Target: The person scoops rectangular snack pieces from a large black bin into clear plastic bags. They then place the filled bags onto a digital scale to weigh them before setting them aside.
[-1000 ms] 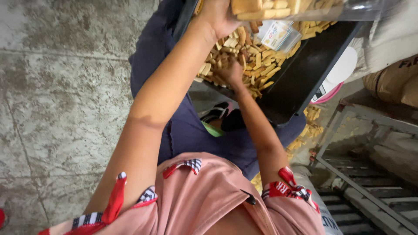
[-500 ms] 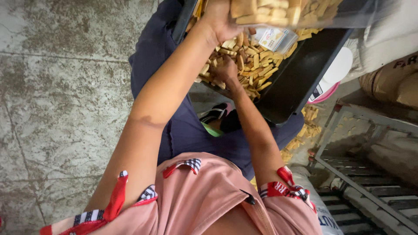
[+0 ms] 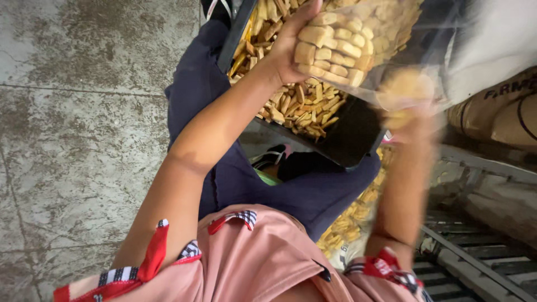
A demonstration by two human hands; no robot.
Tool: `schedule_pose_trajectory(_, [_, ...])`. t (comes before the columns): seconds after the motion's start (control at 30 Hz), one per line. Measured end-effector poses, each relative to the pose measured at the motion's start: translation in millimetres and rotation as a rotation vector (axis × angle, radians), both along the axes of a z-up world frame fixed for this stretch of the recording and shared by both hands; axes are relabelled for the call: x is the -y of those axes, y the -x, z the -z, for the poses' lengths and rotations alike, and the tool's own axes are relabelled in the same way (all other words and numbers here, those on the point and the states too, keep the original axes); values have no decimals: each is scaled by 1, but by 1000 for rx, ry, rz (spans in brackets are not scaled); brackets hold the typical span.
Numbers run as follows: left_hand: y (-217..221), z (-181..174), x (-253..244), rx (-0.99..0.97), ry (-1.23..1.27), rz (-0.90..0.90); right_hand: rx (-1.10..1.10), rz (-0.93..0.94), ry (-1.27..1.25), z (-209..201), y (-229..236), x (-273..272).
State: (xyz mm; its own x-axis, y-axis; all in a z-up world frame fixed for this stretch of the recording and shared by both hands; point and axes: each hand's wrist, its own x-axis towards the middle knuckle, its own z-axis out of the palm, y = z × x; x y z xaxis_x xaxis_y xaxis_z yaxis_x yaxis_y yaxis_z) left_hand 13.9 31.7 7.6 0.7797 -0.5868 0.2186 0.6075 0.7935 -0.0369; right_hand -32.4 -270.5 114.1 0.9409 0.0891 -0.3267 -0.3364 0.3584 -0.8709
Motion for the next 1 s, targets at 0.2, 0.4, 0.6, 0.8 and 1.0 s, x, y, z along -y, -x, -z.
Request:
schedule_pose_trajectory(0.2, [4, -13, 7, 2, -50, 35, 642, -504, 857, -178, -3, -45])
schedule_pose_trajectory(0.4, [14, -12, 15, 134, -39, 59, 890, -1262, 1561, -165, -57, -130])
schedule_pose_trajectory(0.6, [16, 17, 40, -30, -89, 157, 461, -1408, 1484, -133, -56, -149])
schedule_pose_trajectory(0.8, [19, 11, 41, 27, -6, 182, 816, -1423, 1532, -162, -53, -152])
schedule_pose_trajectory(1.0, [24, 3, 37, 136, 60, 130, 474, -1479, 2070, -173, -31, -174])
